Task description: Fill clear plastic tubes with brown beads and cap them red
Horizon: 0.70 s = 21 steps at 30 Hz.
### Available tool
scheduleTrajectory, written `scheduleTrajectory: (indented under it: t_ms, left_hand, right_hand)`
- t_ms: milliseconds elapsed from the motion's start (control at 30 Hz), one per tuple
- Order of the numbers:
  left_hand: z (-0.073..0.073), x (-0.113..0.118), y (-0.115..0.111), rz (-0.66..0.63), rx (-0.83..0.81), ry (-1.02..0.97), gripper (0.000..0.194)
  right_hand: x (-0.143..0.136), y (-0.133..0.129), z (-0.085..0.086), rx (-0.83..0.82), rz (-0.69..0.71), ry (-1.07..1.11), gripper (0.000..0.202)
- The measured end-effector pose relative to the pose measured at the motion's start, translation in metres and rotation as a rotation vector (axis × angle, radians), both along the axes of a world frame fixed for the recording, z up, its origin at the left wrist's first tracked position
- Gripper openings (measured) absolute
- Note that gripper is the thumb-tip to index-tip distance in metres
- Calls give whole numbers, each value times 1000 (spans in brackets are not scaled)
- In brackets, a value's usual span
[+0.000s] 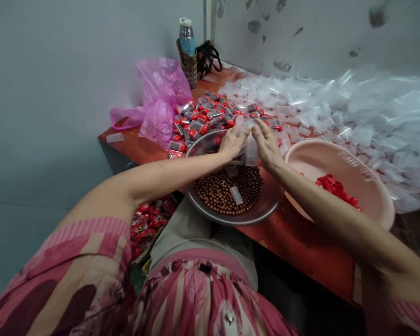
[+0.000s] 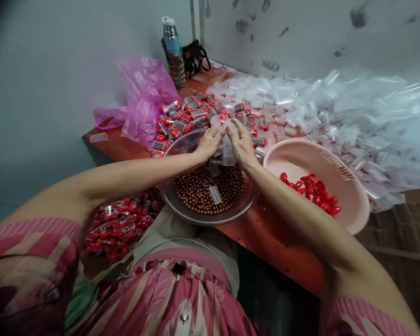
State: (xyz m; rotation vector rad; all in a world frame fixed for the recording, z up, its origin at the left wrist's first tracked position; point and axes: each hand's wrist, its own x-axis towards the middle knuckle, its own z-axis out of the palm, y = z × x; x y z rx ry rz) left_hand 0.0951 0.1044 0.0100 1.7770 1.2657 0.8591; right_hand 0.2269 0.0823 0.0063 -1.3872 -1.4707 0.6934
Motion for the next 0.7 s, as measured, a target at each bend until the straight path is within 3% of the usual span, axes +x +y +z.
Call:
scheduleTrajectory:
  t_ms: [133,267,400,533,700]
  left_hand:
    - [1,-26,-4,-130,-43,136,74]
    - [-1,-48,-12,-264,-119,235,83]
    - [-2,-68,-21,-329,-92,218,85]
    - [4,-85,-35,-312,25,242,73]
    - [2,-111,-65,-224,296,192,43]
  right_hand:
    - [11,-21,10,-114,112,-67,61]
    - [24,-48,20,-107,180,-281,50]
    - [12,-83,25,-270,467,-703,32]
    - [-22,-105,16,-363,678,-1233,37]
    - [-41,-107,5,-331,768,-1378,38]
